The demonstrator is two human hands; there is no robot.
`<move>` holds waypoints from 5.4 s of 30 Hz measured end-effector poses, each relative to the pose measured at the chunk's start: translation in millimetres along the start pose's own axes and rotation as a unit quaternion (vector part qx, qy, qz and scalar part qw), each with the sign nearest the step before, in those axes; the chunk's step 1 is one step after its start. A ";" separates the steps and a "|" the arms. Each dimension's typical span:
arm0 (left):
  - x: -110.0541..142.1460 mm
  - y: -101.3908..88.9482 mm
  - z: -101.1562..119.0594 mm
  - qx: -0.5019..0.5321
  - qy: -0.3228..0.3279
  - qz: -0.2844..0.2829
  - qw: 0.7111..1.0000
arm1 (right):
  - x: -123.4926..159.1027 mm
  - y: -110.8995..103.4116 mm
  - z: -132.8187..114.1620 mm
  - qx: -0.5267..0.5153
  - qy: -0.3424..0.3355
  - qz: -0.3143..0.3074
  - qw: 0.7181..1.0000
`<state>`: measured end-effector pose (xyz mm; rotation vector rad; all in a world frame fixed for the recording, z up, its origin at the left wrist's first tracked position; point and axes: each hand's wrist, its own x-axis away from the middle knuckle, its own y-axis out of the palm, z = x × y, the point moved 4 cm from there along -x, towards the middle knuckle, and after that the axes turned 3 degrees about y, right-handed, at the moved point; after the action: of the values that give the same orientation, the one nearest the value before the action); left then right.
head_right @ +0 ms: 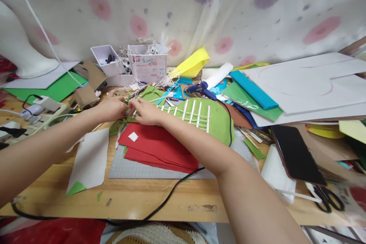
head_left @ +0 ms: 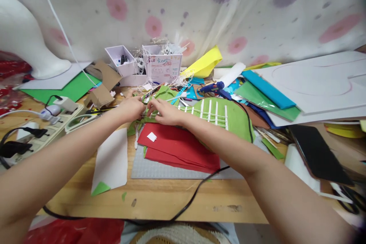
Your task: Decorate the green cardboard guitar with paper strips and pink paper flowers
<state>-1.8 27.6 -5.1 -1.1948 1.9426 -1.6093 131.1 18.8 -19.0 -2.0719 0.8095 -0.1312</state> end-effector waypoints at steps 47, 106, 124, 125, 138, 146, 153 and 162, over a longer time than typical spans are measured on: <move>65.9 -36.4 11.8 0.086 -0.158 0.212 0.960 | -4.6 10.6 0.5 0.071 0.000 -0.020 0.997; 74.7 45.7 56.4 0.310 -0.132 0.409 0.848 | -4.7 10.2 1.9 0.046 0.011 -0.017 0.999; 71.0 47.3 61.4 0.234 -0.210 0.304 0.899 | -5.0 11.6 3.0 0.041 0.004 -0.013 0.999; 71.1 46.8 61.6 0.239 -0.213 0.304 0.897 | -5.0 11.6 2.9 0.040 0.004 -0.012 0.999; 65.6 51.2 60.2 0.284 -0.235 0.295 0.881 | -4.3 10.5 1.7 0.041 0.004 -0.015 0.999; 65.6 48.9 57.9 0.283 -0.235 0.300 0.880 | -4.2 10.0 0.6 0.051 -0.002 -0.017 0.999; 64.1 47.9 57.6 0.282 -0.243 0.303 0.877 | -3.3 9.0 -1.0 0.050 -0.004 -0.016 0.999; 62.3 53.8 55.0 0.292 -0.243 0.297 0.876 | 28.6 -55.6 1.5 0.049 0.033 0.064 0.996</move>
<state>-19.2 -55.4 -56.1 -0.5831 1.1949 -1.2529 181.8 25.1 17.3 -1.9260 0.9541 -0.1659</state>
